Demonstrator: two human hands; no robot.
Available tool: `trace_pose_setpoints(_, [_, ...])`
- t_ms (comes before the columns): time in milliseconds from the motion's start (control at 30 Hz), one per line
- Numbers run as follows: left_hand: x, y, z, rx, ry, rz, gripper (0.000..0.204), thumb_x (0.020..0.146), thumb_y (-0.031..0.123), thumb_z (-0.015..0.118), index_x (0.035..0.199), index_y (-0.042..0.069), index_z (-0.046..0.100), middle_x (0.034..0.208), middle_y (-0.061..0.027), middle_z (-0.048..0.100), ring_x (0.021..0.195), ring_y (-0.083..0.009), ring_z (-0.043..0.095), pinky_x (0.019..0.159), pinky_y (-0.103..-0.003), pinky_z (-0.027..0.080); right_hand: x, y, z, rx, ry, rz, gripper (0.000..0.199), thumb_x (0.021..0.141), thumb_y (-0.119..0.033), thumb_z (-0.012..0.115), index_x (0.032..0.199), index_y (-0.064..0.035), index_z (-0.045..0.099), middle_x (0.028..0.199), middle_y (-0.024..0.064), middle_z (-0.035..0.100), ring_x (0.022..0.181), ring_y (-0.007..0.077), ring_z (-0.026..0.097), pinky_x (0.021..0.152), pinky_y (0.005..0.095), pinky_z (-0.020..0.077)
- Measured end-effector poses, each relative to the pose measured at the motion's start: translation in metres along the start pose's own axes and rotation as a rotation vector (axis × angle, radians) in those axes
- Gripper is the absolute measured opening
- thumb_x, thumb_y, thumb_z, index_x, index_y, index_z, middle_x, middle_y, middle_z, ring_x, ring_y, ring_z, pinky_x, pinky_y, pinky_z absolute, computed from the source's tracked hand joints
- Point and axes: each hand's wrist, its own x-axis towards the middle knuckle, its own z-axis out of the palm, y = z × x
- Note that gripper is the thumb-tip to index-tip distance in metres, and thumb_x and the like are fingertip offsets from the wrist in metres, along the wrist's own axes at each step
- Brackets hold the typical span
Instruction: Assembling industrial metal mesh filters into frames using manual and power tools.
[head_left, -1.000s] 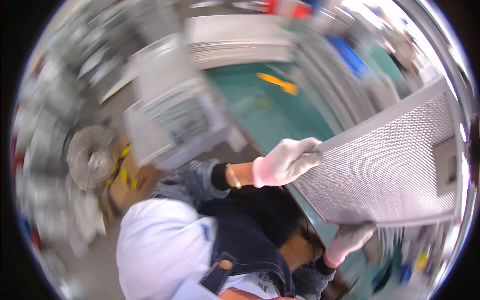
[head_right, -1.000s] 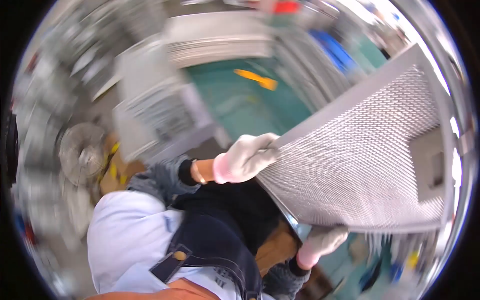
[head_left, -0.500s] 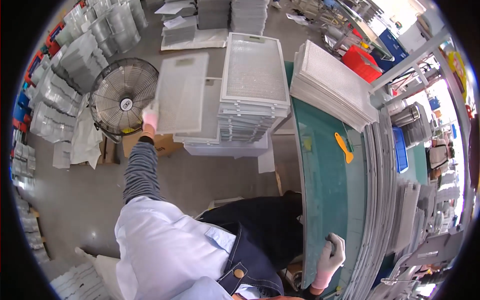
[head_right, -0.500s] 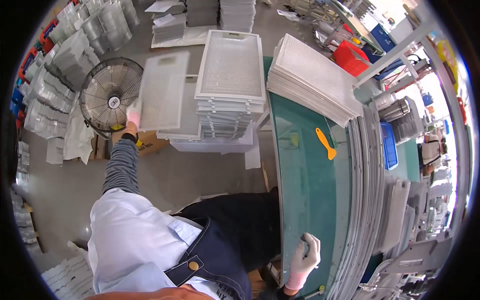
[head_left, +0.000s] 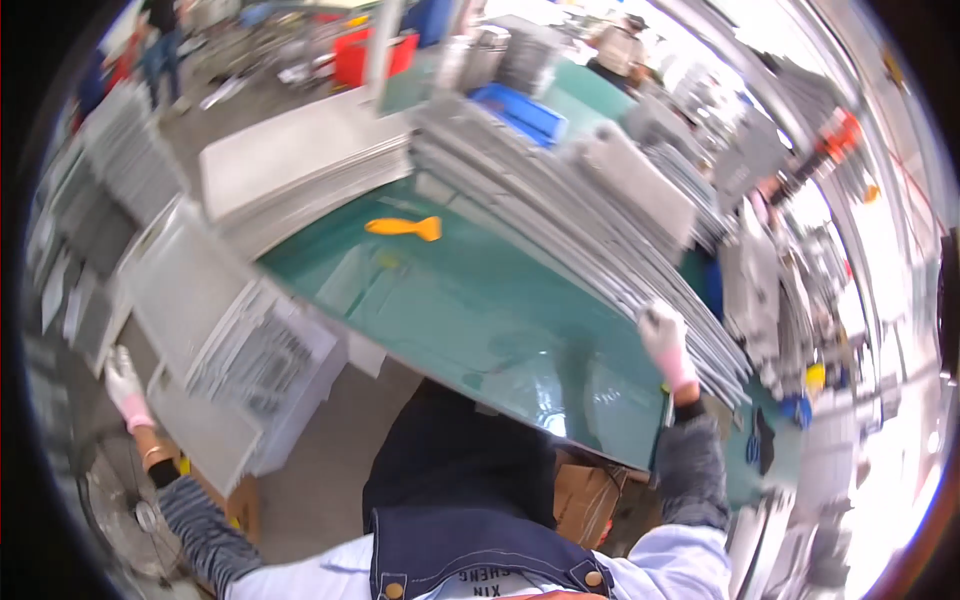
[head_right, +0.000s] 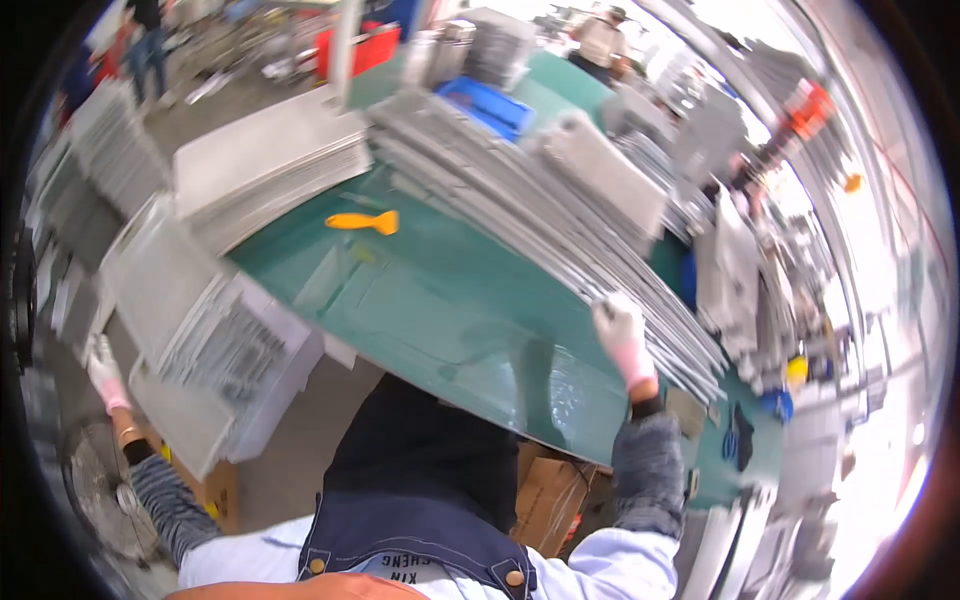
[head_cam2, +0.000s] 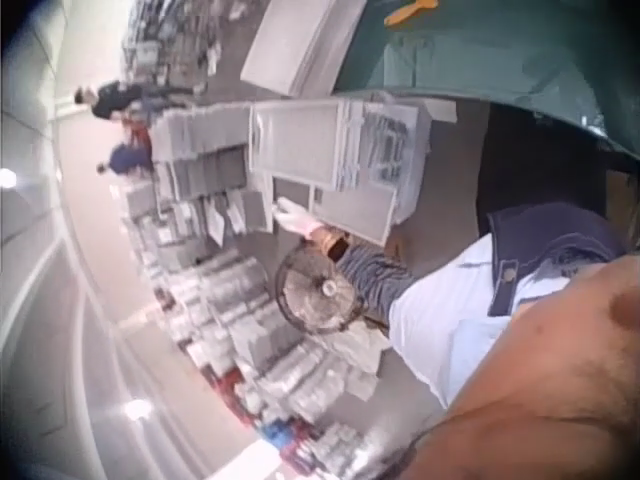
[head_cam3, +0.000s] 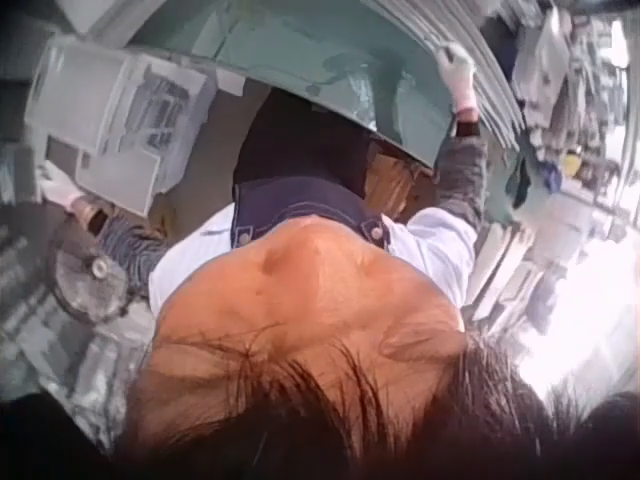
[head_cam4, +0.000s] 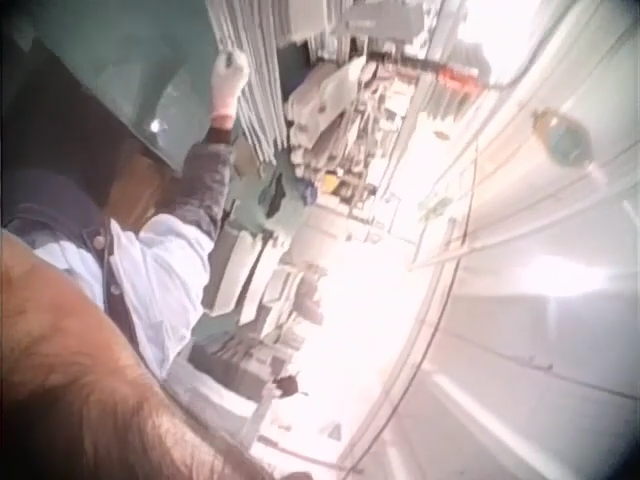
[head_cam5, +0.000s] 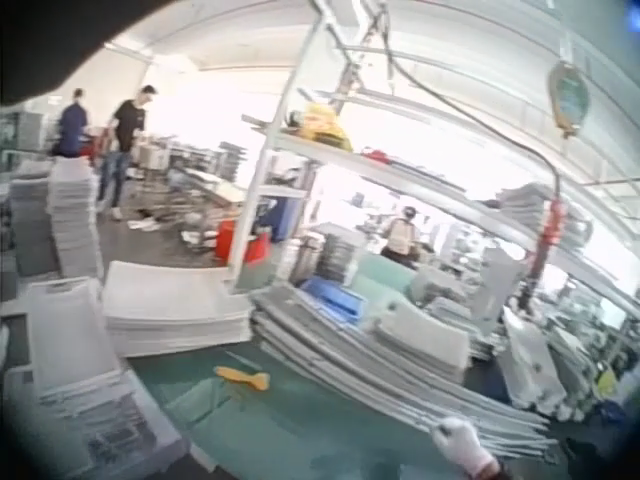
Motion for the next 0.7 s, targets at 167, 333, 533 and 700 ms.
trace_pose_setpoints(167, [-0.010,0.427,-0.005,-0.428,-0.321,0.431,0.036,0.097,0.015,0.057,0.129,-0.002,0.057,0.129,-0.0142,0.061,0.118,-0.0225,0.057,0.103,-0.032,0.042,0.087,0.139,-0.034,0.053,0.225,0.220,0.013,0.083,-0.009,0.061,0.088,0.0013,0.068,0.076,0.0177,0.069,0.069,0.0182,0.067,0.067,0.0314,0.0500])
trace_pose_setpoints(333, [-0.035,0.591,0.144,-0.014,-0.714,0.951,0.051,0.086,0.028,0.068,0.130,0.006,0.057,0.132,-0.0185,0.056,0.125,-0.0323,0.052,0.107,-0.040,0.040,0.160,0.188,-0.003,0.052,0.211,0.182,0.018,0.080,-0.007,0.064,0.096,-0.0008,0.069,0.083,0.0134,0.069,0.077,0.0178,0.066,0.072,0.0308,0.0517])
trace_pose_setpoints(533, [-0.037,0.603,0.222,0.421,-0.734,0.963,0.079,0.084,0.052,0.065,0.141,0.004,0.040,0.138,-0.0240,0.047,0.127,-0.0379,0.048,0.106,-0.045,0.040,0.214,0.142,0.050,-0.477,0.039,0.230,0.083,0.067,-0.030,0.080,0.140,-0.0087,0.046,0.129,0.0239,0.050,0.123,0.0367,0.050,0.103,0.0410,0.0418])
trace_pose_setpoints(700, [-0.035,0.642,0.238,0.426,-0.854,0.947,0.077,0.086,0.054,0.060,0.143,0.006,0.041,0.134,-0.0244,0.052,0.124,-0.0382,0.051,0.103,-0.045,0.042,0.240,0.173,0.022,-0.313,-0.365,0.363,0.095,0.063,-0.043,0.083,0.142,-0.0072,0.044,0.136,0.0233,0.049,0.128,0.0381,0.047,0.107,0.0421,0.0388])
